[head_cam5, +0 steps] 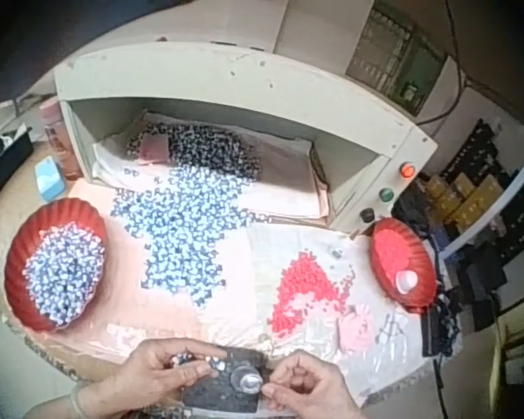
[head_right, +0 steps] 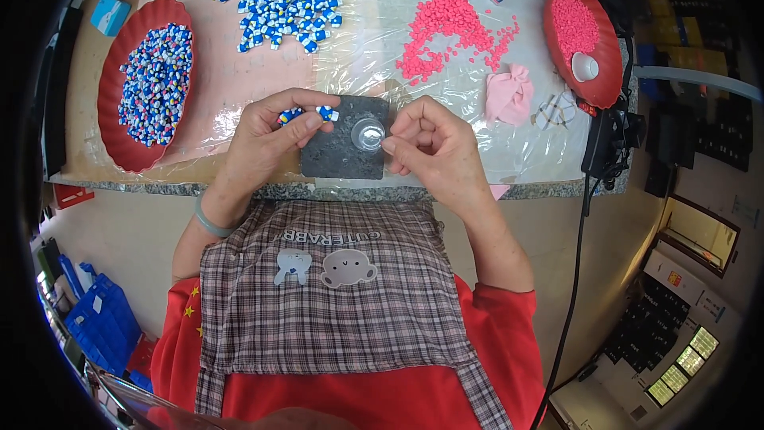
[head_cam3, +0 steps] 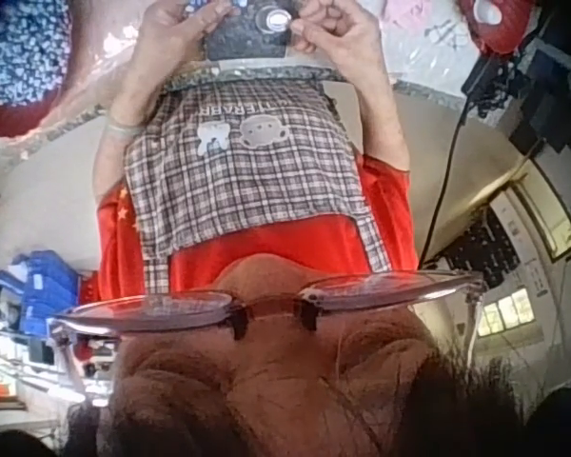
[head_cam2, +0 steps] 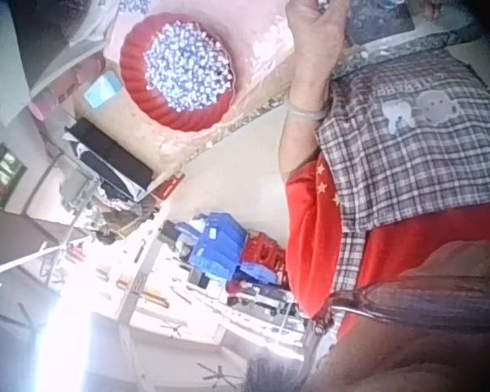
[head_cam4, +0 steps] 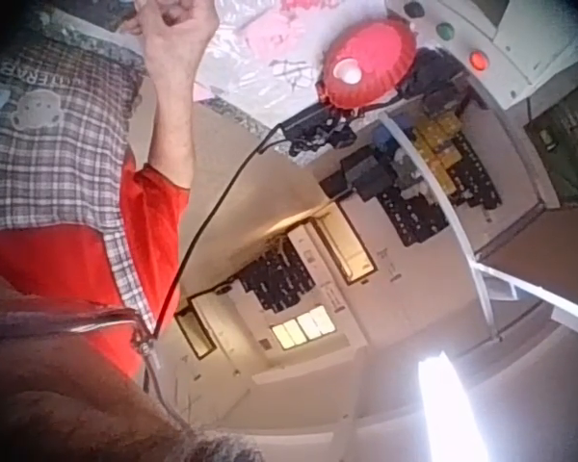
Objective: The person picks up a blue and white bead and a pink bead by hand, applies glue to the blue and white bead, and presses the pink bead onto it. The assembled bead is then placed into a small container, and the process is repeated.
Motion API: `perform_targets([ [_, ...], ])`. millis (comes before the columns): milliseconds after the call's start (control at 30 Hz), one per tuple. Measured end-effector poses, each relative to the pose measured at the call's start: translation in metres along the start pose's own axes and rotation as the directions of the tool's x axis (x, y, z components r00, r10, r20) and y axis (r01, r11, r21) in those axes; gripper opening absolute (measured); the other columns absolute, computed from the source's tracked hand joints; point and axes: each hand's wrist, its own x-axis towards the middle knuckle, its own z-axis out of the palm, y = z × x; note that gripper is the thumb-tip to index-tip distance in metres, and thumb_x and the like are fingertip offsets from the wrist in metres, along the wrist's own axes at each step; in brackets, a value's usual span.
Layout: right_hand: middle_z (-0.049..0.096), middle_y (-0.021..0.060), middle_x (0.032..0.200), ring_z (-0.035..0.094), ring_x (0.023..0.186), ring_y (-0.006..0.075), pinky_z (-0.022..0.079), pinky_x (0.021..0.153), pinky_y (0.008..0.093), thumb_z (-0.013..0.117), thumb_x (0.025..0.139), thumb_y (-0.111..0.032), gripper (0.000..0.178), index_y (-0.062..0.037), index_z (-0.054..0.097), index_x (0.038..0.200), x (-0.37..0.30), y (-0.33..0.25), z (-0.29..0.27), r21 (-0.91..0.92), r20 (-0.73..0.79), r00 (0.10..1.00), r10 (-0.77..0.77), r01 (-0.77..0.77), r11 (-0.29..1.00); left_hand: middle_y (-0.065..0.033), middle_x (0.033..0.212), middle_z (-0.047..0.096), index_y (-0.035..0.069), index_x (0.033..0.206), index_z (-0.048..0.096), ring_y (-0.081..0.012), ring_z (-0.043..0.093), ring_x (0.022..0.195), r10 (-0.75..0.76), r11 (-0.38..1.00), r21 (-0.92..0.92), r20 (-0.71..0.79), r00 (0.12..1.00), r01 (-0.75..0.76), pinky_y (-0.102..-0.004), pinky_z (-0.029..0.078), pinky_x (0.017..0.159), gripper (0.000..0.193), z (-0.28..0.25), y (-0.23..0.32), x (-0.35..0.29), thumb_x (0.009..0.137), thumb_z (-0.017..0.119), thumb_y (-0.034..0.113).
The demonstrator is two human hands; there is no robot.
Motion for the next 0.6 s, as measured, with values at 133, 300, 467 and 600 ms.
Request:
perform_targets([
  [133, 0.059, 0.0017, 0.076, 0.058, 0.061, 0.0057, 0.047, 0.053, 0.0193, 0.067, 0.084, 0.004, 0.017, -0.0015, 0.053, 0.091, -0.003, -0.005, 0.004, -0.038, -0.043, 0.999, -0.011, 0.009, 0.999, -0.0021, 0.091, 0.067, 0.005, 0.111, 0.068, -0.0058, 0.054, 0.074, 0.018, 0.998, 0.057, 0.019, 1.0, -0.019, -0.0213, 0.045, 0.067, 0.021, 0.005, 0.004, -0.003, 0.092, 0.062, 0.013],
  [300, 0.062, 0.0061, 0.075, 0.06, 0.059, 0.0098, 0.047, 0.05, 0.0204, 0.067, 0.084, 0.003, 0.018, -0.0025, 0.051, 0.092, -0.003, -0.004, 0.001, 0.145, 0.019, 0.996, -0.089, 0.086, 0.986, -0.004, 0.091, 0.064, 0.003, 0.11, 0.067, -0.0089, 0.06, 0.08, 0.258, 0.934, 0.238, 0.069, 0.964, -0.267, -0.0227, 0.045, 0.065, 0.021, 0.014, 0.003, -0.004, 0.091, 0.062, 0.008],
  [467, 0.062, 0.0051, 0.074, 0.06, 0.059, 0.009, 0.047, 0.05, 0.0202, 0.067, 0.085, 0.002, 0.018, -0.0029, 0.051, 0.091, -0.004, -0.005, 0.007, 0.239, 0.017, 0.993, -0.118, 0.111, 0.965, -0.0071, 0.09, 0.066, 0.003, 0.108, 0.067, -0.0145, 0.061, 0.078, 0.26, 0.918, 0.285, 0.095, 0.961, -0.276, -0.0264, 0.047, 0.068, 0.02, 0.022, 0.012, -0.006, 0.088, 0.064, 0.007],
  [600, 0.06, 0.0034, 0.074, 0.061, 0.06, 0.0071, 0.049, 0.052, 0.0196, 0.067, 0.085, 0.002, 0.017, -0.0025, 0.052, 0.092, -0.004, -0.006, 0.013, 0.253, 0.005, 0.993, -0.119, 0.113, 0.961, -0.0104, 0.089, 0.067, 0.004, 0.106, 0.067, -0.0213, 0.064, 0.078, 0.293, 0.882, 0.357, 0.093, 0.952, -0.307, -0.0303, 0.049, 0.069, 0.02, 0.025, 0.012, -0.007, 0.087, 0.065, 0.007],
])
